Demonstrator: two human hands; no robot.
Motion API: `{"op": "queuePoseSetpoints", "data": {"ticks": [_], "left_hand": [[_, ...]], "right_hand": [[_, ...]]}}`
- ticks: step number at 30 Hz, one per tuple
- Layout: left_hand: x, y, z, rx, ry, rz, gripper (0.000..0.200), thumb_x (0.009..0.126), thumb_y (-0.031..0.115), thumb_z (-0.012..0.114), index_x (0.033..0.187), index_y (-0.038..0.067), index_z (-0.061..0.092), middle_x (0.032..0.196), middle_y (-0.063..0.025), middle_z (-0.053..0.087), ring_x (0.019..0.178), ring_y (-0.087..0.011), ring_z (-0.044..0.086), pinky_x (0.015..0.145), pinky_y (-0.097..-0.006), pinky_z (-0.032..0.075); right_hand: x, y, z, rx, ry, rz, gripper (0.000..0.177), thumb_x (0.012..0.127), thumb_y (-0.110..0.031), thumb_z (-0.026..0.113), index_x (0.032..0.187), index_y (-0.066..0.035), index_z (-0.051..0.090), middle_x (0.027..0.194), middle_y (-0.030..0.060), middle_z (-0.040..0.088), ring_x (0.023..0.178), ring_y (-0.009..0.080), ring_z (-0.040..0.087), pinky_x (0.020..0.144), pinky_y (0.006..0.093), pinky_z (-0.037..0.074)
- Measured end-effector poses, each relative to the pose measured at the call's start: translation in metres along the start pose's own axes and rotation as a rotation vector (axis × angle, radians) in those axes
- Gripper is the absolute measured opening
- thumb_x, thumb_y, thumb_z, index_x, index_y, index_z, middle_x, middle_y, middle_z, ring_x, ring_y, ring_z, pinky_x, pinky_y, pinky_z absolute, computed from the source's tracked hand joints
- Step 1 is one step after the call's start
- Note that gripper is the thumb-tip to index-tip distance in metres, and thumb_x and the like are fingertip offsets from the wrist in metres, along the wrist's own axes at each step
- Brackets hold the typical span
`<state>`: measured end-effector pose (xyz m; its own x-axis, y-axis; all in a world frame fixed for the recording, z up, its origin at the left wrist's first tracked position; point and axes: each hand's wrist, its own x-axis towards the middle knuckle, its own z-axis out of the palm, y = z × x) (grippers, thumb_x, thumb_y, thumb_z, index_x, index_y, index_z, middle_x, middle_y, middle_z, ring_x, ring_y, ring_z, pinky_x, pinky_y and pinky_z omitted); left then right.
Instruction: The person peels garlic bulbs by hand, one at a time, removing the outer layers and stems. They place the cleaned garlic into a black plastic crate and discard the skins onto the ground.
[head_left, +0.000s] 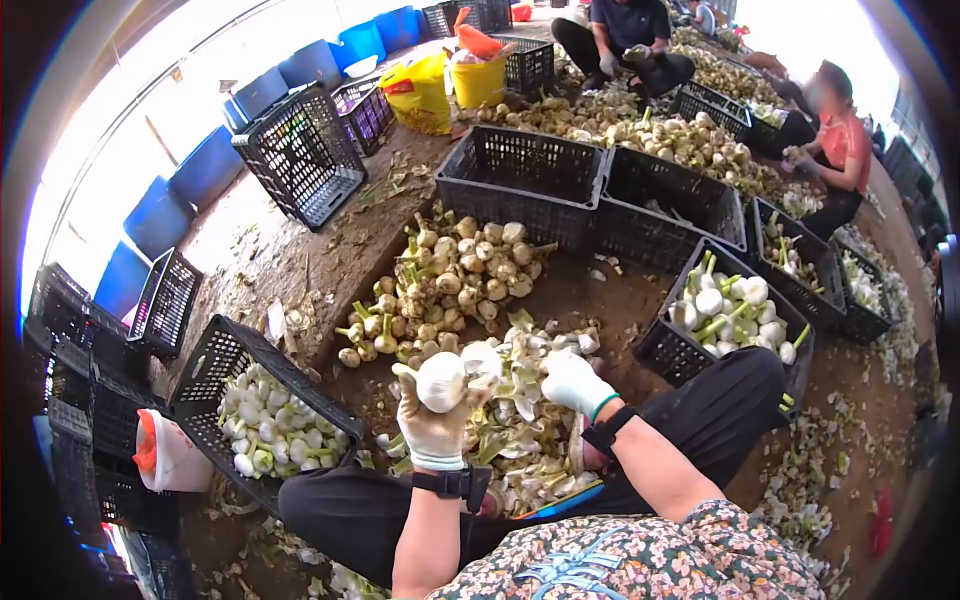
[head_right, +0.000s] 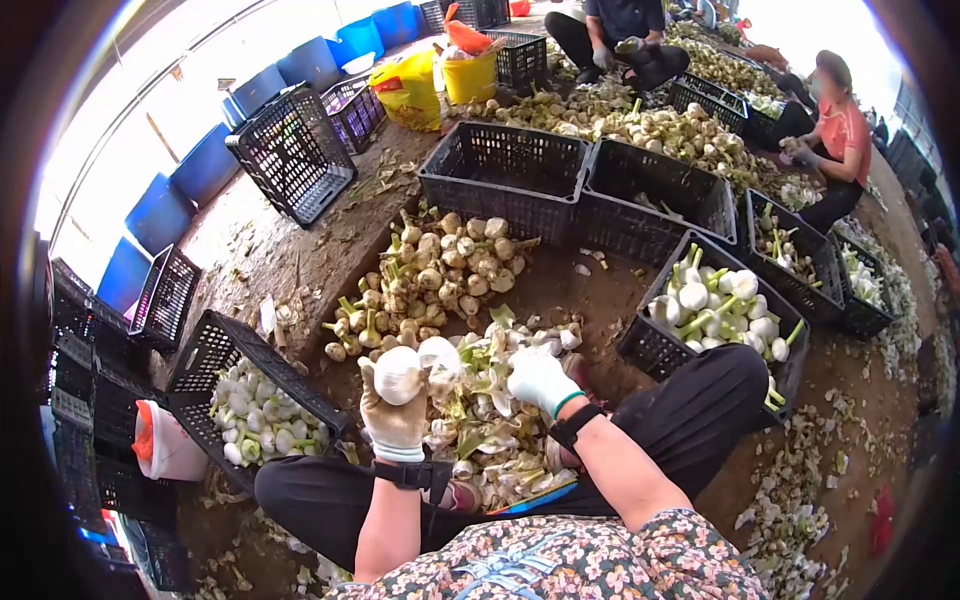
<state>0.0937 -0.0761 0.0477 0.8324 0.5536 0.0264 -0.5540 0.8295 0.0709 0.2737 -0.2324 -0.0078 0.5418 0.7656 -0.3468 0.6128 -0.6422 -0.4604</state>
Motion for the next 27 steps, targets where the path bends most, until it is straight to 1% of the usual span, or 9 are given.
{"op": "queuePoseSetpoints", "data": {"ticks": [2,5,8,13,15,18,20,23,27], "left_hand": [[0.001,0.006,0.009,0.038,0.012,-0.042,0.039,0.093,0.033,0.065,0.122,0.007,0.064,0.137,-0.0170,0.057,0.129,-0.0361,0.051,0.105,-0.0544,0.043],[0.004,0.003,-0.006,0.158,0.269,0.087,0.028,0.095,0.034,0.063,0.114,0.014,0.068,0.118,-0.0058,0.068,0.116,-0.0266,0.058,0.098,-0.0482,0.046],[0.005,-0.005,-0.017,0.224,0.251,0.017,0.034,0.096,0.037,0.061,0.117,0.012,0.066,0.119,-0.0076,0.067,0.112,-0.0264,0.060,0.096,-0.0474,0.047],[0.017,0.008,-0.070,0.595,0.286,0.160,0.051,0.099,0.042,0.054,0.129,0.000,0.056,0.130,-0.0124,0.061,0.116,-0.0256,0.059,0.098,-0.0423,0.050],[0.024,0.024,-0.087,0.087,0.229,0.106,0.051,0.098,0.038,0.056,0.131,0.000,0.054,0.136,-0.0144,0.057,0.125,-0.0309,0.053,0.107,-0.0515,0.041],[0.028,0.017,-0.062,0.289,0.308,0.228,0.051,0.101,0.042,0.050,0.130,0.000,0.053,0.127,-0.0129,0.062,0.117,-0.0302,0.058,0.103,-0.0463,0.046],[0.021,0.000,-0.040,0.274,0.209,0.181,0.047,0.101,0.041,0.050,0.129,0.003,0.055,0.130,-0.0120,0.060,0.122,-0.0269,0.055,0.106,-0.0484,0.043],[0.016,-0.043,-0.017,0.800,0.231,0.105,0.043,0.103,0.039,0.047,0.132,0.007,0.052,0.133,-0.0063,0.058,0.111,-0.0205,0.061,0.099,-0.0364,0.049],[0.018,-0.045,-0.025,0.903,0.202,0.151,0.050,0.103,0.041,0.046,0.142,0.009,0.043,0.137,-0.0106,0.052,0.123,-0.0231,0.050,0.110,-0.0389,0.037]], "right_hand": [[-0.008,-0.011,0.003,0.090,0.171,-0.088,0.038,0.083,-0.021,0.063,0.118,-0.004,0.066,0.107,0.0225,0.068,0.098,0.0371,0.065,0.086,0.0457,0.050],[-0.026,-0.065,-0.029,1.377,0.180,-0.338,0.042,0.085,-0.008,0.074,0.125,-0.003,0.063,0.129,0.0091,0.061,0.110,0.0202,0.061,0.094,0.0335,0.051],[-0.022,-0.086,-0.040,1.175,0.254,-0.676,0.037,0.081,-0.008,0.077,0.116,-0.005,0.066,0.119,0.0068,0.064,0.107,0.0177,0.059,0.095,0.0314,0.050],[-0.023,-0.082,-0.015,1.042,-0.074,-0.418,0.016,0.086,-0.013,0.074,0.096,-0.001,0.070,0.084,0.0080,0.071,0.078,0.0138,0.063,0.074,0.0313,0.051],[-0.034,-0.077,-0.008,0.902,-0.235,-0.545,0.018,0.085,-0.017,0.074,0.095,-0.002,0.071,0.079,0.0103,0.070,0.072,0.0155,0.061,0.073,0.0321,0.051],[-0.020,-0.046,0.015,-0.064,-0.022,-0.337,0.056,0.078,-0.031,0.078,0.127,-0.006,0.063,0.112,0.0196,0.064,0.103,0.0281,0.061,0.091,0.0371,0.048],[-0.021,-0.047,0.007,0.486,0.183,-0.107,0.068,0.083,-0.043,0.075,0.138,-0.009,0.053,0.125,0.0198,0.058,0.117,0.0322,0.057,0.094,0.0431,0.049],[-0.006,-0.052,0.002,2.184,-0.285,-0.243,0.048,0.096,-0.042,0.060,0.133,-0.012,0.054,0.129,0.0126,0.060,0.109,0.0273,0.064,0.085,0.0499,0.056],[0.001,-0.017,-0.048,2.371,0.170,-0.022,0.040,0.102,-0.043,0.046,0.116,-0.009,0.061,0.111,0.0105,0.068,0.099,0.0282,0.066,0.083,0.0473,0.058]]}}
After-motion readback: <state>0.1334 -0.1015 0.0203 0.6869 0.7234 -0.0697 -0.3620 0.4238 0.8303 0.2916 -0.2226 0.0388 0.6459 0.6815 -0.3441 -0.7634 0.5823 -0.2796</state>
